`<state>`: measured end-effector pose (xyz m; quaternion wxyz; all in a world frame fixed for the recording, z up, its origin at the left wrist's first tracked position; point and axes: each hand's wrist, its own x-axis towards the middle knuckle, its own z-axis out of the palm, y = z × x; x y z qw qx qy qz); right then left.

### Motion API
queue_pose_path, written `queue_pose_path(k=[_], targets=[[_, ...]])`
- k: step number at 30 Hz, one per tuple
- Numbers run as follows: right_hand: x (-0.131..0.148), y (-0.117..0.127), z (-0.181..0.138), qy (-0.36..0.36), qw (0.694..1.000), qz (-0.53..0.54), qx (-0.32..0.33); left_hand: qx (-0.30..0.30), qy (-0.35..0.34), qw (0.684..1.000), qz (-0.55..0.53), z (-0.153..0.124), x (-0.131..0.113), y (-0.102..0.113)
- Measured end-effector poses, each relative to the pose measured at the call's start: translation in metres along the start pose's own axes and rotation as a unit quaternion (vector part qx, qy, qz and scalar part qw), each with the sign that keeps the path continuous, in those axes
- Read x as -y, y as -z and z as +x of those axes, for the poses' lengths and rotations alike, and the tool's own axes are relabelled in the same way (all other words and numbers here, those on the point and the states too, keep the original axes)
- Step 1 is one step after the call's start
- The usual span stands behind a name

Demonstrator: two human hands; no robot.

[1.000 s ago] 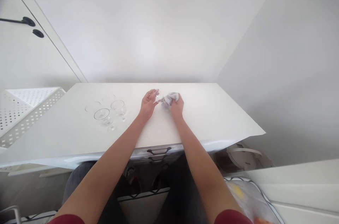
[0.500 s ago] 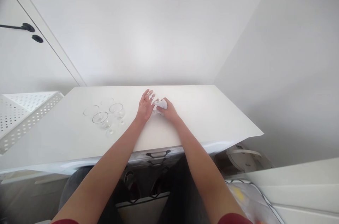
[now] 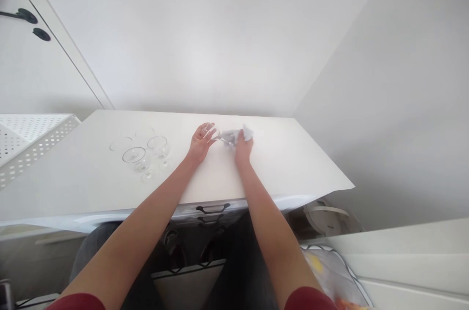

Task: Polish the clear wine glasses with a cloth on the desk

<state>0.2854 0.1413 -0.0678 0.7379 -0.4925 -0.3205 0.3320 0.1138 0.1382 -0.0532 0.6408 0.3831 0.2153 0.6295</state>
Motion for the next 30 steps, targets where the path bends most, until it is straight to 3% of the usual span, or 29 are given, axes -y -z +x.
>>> queue_pose_path(k=[2,3,7,10,13,17,20,24,27,30], targets=[[0.001,0.002,0.005,-0.012,0.995,0.052,-0.090,0.032,-0.023,0.999,-0.009,-0.001,0.001,-0.002],[0.002,0.002,0.006,-0.031,0.992,0.084,-0.086,0.046,-0.032,0.998,-0.005,-0.002,0.002,-0.003],[0.004,-0.003,-0.001,-0.142,0.969,0.160,0.122,0.098,-0.054,0.993,0.045,-0.009,0.004,-0.010],[-0.001,-0.003,-0.005,-0.132,0.969,0.092,0.185,0.122,-0.069,0.988,0.070,-0.013,0.002,-0.014],[-0.007,0.001,-0.003,-0.075,0.983,-0.028,0.165,0.123,-0.083,0.985,0.089,-0.014,0.000,-0.015],[-0.007,0.006,0.002,-0.017,0.986,-0.151,0.064,0.141,-0.086,0.980,0.109,-0.015,0.000,-0.015],[0.000,0.004,0.000,-0.045,0.995,-0.084,0.038,0.161,-0.070,0.978,0.116,-0.015,-0.001,-0.016],[0.008,0.001,-0.004,-0.141,0.979,0.069,0.129,0.164,-0.068,0.979,0.101,-0.015,-0.006,-0.016],[0.006,0.003,-0.003,-0.141,0.981,0.024,0.127,0.166,-0.067,0.978,0.109,-0.015,-0.007,-0.016],[0.003,0.008,-0.001,-0.083,0.993,-0.065,0.046,0.168,-0.062,0.976,0.123,-0.016,-0.004,-0.017]])
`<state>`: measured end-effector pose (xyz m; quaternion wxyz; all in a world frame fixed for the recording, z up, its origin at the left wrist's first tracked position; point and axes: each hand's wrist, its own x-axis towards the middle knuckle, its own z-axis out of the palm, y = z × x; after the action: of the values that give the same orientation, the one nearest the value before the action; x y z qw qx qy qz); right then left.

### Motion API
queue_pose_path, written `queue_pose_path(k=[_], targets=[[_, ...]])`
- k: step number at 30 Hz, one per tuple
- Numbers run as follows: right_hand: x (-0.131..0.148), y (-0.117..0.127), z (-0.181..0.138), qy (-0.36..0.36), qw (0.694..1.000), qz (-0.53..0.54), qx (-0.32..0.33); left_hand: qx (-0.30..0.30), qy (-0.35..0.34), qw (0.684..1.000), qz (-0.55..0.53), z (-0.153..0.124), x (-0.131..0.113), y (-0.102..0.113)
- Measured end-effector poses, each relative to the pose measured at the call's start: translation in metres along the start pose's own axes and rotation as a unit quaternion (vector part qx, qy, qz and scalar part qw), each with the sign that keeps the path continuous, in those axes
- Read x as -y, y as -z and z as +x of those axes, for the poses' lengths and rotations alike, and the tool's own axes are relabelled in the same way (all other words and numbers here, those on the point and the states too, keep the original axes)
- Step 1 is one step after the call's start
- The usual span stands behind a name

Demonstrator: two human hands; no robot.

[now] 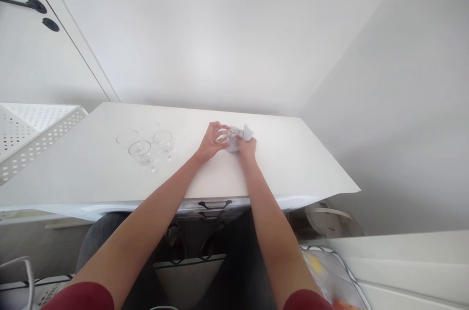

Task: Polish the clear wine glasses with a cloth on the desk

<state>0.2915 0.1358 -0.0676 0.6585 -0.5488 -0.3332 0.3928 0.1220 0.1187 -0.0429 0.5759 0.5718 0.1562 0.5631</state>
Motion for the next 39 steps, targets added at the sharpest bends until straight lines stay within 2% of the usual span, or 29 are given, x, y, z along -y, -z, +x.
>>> queue_pose_path(k=[2,3,6,8,10,12,14,15,18,20,22,25,29,31,33,35,37,39], targets=[[0.000,0.001,0.000,0.027,0.999,-0.003,-0.042,0.003,0.001,1.000,-0.002,-0.001,0.001,-0.001],[0.000,0.001,0.000,0.029,0.999,0.019,-0.037,0.008,0.002,1.000,-0.004,-0.001,0.001,-0.002],[0.003,-0.001,-0.002,-0.016,0.993,0.108,0.042,0.024,0.005,1.000,0.005,-0.002,0.000,-0.001],[0.003,-0.003,-0.002,-0.053,0.989,0.113,0.081,0.023,0.006,1.000,0.011,-0.002,-0.001,0.000],[0.003,-0.002,-0.001,-0.052,0.994,0.075,0.061,0.015,0.006,1.000,0.015,-0.002,-0.001,0.001],[0.002,-0.001,-0.001,-0.016,0.999,0.051,0.007,0.010,0.003,1.000,0.015,-0.001,0.000,0.001],[0.004,0.000,-0.001,0.005,0.997,0.075,-0.016,0.010,-0.005,1.000,0.012,-0.002,0.001,0.001],[0.005,0.000,-0.002,-0.007,0.995,0.099,0.001,0.013,-0.007,1.000,0.010,-0.002,0.001,0.000],[0.010,-0.003,-0.005,-0.096,0.976,0.158,0.113,0.013,-0.002,1.000,-0.003,-0.002,-0.001,0.000],[0.012,-0.007,-0.007,-0.121,0.966,0.172,0.149,-0.006,-0.003,1.000,-0.024,-0.002,-0.002,0.001],[0.013,-0.011,-0.009,-0.098,0.969,0.179,0.140,-0.035,-0.008,0.998,-0.053,-0.001,-0.002,0.002],[0.014,-0.012,-0.017,-0.020,0.978,0.162,0.130,-0.075,0.001,0.992,-0.098,0.002,0.000,0.003],[0.018,-0.008,-0.029,0.128,0.982,0.038,0.135,-0.097,0.019,0.985,-0.139,0.005,0.003,0.007],[0.018,-0.007,-0.031,0.155,0.979,-0.006,0.129,-0.095,0.023,0.985,-0.146,0.005,0.003,0.009],[0.016,-0.008,-0.027,0.119,0.988,0.003,0.097,-0.082,0.021,0.986,-0.143,0.005,0.003,0.010],[0.013,-0.010,-0.018,0.014,0.997,0.038,0.069,-0.066,0.016,0.989,-0.131,0.005,0.003,0.009],[0.009,-0.011,-0.008,-0.097,0.990,0.060,0.082,-0.057,0.012,0.992,-0.112,0.004,0.002,0.007],[0.006,-0.010,-0.002,-0.105,0.987,0.055,0.111,-0.056,0.013,0.993,-0.099,0.003,0.001,0.006]])
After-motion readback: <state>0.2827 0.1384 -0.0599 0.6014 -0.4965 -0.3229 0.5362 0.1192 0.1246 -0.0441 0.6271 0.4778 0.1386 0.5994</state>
